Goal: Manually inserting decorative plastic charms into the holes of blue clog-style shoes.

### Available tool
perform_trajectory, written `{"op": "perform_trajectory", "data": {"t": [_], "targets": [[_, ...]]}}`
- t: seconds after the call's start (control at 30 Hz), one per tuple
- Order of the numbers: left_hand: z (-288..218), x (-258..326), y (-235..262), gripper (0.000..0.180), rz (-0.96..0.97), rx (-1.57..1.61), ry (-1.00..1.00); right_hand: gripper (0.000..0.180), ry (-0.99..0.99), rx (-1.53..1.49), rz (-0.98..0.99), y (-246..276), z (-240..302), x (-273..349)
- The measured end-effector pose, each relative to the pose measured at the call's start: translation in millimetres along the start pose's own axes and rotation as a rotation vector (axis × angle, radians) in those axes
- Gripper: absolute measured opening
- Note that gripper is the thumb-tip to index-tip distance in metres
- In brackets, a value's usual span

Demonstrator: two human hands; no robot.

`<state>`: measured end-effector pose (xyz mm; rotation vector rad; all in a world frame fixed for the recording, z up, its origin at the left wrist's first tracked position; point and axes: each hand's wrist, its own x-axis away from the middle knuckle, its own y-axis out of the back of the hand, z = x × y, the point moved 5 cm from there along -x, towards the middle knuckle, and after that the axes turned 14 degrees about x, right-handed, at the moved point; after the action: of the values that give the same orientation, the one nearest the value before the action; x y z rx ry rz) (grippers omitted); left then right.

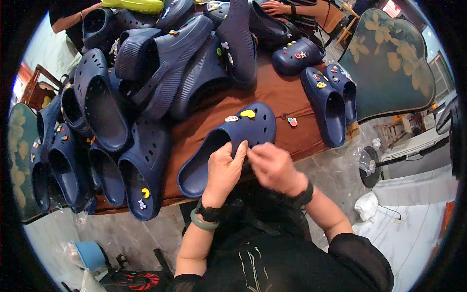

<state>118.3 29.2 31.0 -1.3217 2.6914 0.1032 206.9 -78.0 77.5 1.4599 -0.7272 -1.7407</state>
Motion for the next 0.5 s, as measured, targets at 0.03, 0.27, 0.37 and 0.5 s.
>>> {"op": "perform_trajectory", "data": {"t": [0.03, 0.27, 0.37, 0.5], "targets": [[0.4, 1.2, 0.3, 0.042, -0.004, -0.025, -0.012, 0.011, -0.057, -0.127, -0.033, 4.4, -20.3, 2.6], [-3.6, 0.4, -4.3, 0.045, 0.016, -0.076, -0.019, 0.021, -0.406, 0.313, -0.037, 6.2, -144.9, 47.1], [1.4, -0.2, -4.5, 0.045, 0.017, -0.025, -0.031, 0.018, -0.366, 0.281, -0.130, 1.6, -152.3, 50.2], [-1.1, 0.3, -2.1, 0.043, 0.018, -0.020, -0.003, 0.016, -0.408, 0.013, -0.245, 6.4, -100.0, 38.9]]}}
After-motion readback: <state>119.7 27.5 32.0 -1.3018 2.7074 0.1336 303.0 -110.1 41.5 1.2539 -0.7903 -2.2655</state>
